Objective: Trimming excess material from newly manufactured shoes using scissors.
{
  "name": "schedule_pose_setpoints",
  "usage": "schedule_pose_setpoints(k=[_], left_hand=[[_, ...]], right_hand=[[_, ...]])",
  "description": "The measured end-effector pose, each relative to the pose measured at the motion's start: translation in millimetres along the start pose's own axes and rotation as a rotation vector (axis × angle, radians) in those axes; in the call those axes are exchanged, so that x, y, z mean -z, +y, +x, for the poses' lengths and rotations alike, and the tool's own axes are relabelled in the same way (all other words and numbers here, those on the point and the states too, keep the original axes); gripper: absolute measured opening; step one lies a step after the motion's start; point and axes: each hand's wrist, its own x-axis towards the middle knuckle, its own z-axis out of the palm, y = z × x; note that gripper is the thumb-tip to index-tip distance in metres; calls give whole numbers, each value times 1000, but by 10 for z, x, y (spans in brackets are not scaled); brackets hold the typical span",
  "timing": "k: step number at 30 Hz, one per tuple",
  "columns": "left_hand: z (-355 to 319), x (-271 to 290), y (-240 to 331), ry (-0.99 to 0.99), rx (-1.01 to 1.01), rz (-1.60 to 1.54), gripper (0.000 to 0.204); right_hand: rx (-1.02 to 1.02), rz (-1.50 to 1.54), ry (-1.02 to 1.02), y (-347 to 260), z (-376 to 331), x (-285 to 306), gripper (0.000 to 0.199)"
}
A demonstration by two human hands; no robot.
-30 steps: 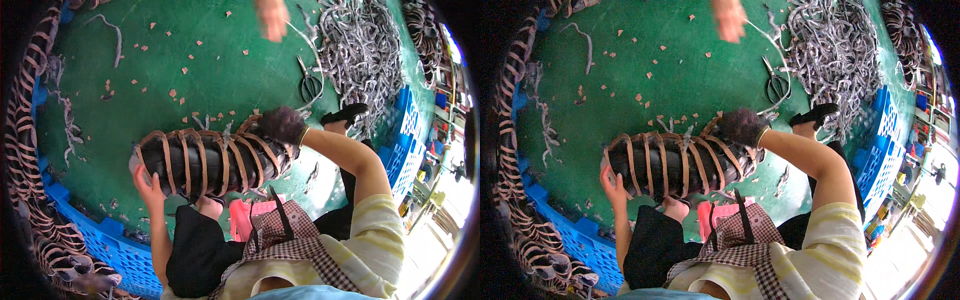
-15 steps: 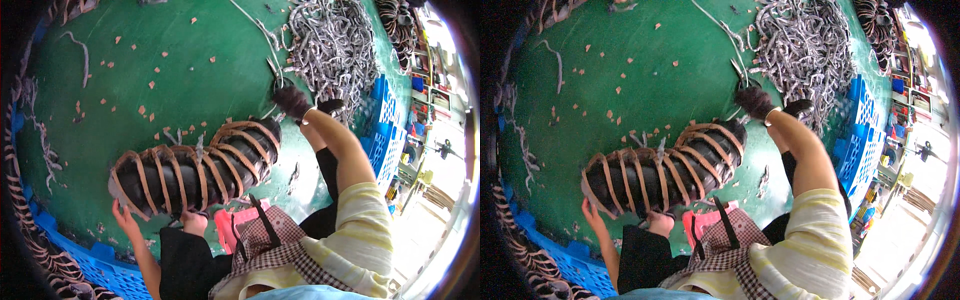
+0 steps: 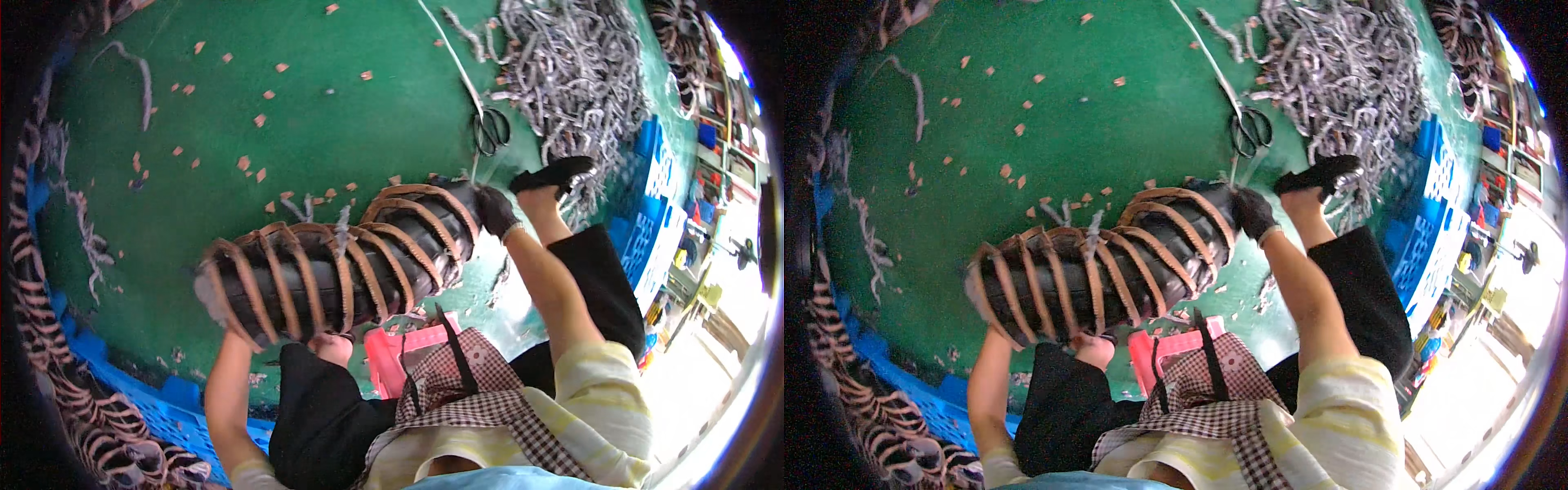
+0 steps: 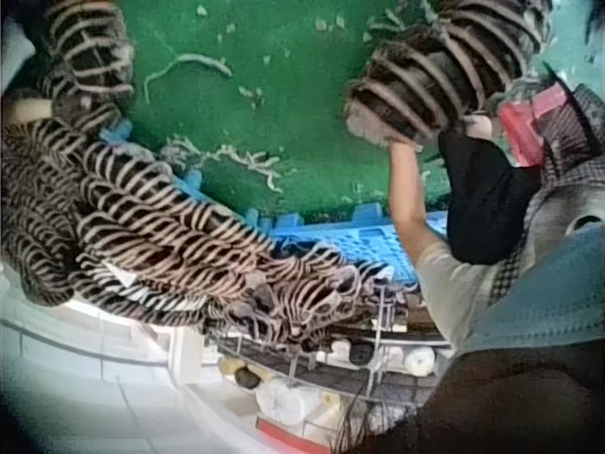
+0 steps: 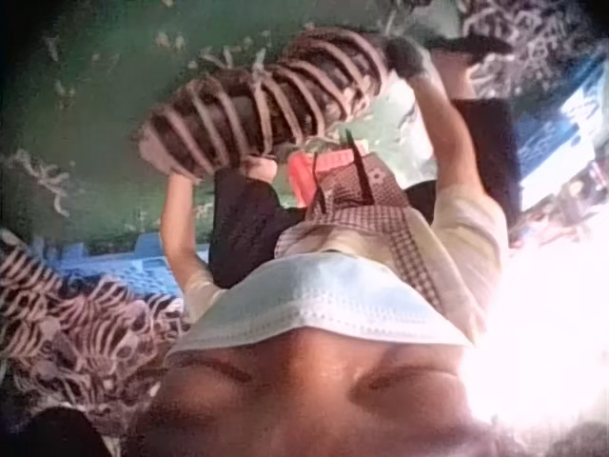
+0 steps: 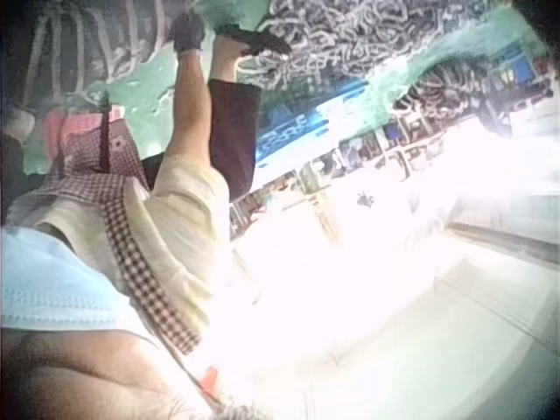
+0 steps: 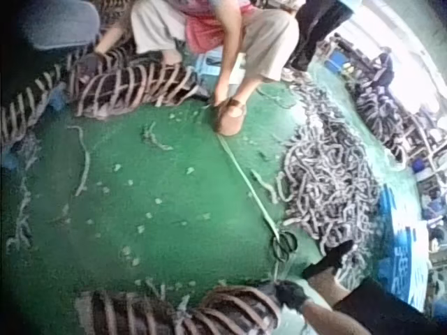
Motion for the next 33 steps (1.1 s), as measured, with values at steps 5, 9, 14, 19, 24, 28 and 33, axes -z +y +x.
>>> schedule_pose_setpoints(k=[5, 9, 14, 19, 24, 28, 33], left_hand=[[-232, 117, -176, 1, -5, 37, 26], [-151, 78, -136, -23, -69, 49, 25], [-265, -166, -122, -105, -131, 48, 25], [-132, -470, 203, -183, -290, 48, 24], [-225, -672, 196, -248, -323, 136, 23], [-219, -854, 289, -304, -358, 219, 23], [-163, -1076, 367, -371, -404, 325, 22]], right_hand=[[-804, 990, 80, -400, -166, -566, 30], [-285, 130, -38, -1320, 507, 5, 29], [139, 139, -638, -1507, 886, 1063, 42], [421, 534, -575, -2266, 913, 744, 42], [585, 990, -565, -2660, 1286, 443, 43], [202, 1379, -204, -3089, 1456, 258, 29], [22, 539, 92, -3831, 1823, 17, 35]])
